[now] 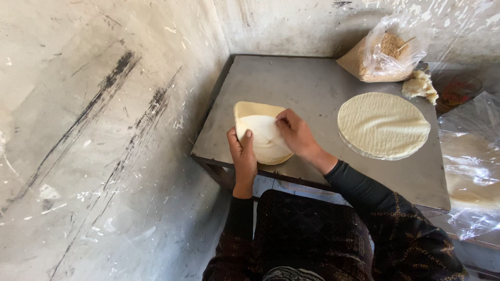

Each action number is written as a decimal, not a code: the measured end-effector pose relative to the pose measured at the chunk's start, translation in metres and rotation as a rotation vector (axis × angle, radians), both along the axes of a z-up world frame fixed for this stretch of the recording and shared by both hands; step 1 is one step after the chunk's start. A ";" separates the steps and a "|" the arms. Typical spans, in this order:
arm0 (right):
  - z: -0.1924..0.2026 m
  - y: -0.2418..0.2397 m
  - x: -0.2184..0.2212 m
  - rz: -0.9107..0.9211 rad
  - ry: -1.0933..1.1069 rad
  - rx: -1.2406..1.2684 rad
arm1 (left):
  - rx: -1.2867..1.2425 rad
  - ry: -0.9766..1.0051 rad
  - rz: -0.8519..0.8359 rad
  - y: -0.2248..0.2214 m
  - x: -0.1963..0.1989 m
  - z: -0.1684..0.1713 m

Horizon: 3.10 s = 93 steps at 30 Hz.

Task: The person folds thin circular dough sheets into quarters by hand on a metal table, organizes them into stacks, and places them inside a plastic bag.

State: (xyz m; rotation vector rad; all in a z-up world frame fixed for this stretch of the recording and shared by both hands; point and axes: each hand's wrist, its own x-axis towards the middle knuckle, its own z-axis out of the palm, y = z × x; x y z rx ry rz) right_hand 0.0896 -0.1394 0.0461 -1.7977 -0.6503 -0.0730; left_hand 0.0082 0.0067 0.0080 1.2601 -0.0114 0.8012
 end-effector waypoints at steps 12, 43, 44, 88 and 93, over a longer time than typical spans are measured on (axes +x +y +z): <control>0.036 0.029 -0.041 -0.008 -0.493 -0.108 | 0.070 -0.034 0.024 0.004 0.003 -0.019; 0.013 -0.173 0.075 -0.511 -0.194 -0.180 | -0.087 0.054 0.039 0.011 0.016 -0.023; 0.011 -0.177 0.076 -0.517 -0.152 -0.181 | -0.071 0.076 0.044 0.012 0.015 -0.023; -0.031 -0.302 0.102 -0.743 -0.309 -0.744 | 0.006 0.062 0.087 0.008 0.010 -0.018; -0.027 -0.285 0.119 -0.565 -0.317 -0.887 | 0.041 0.086 0.097 0.006 0.005 -0.012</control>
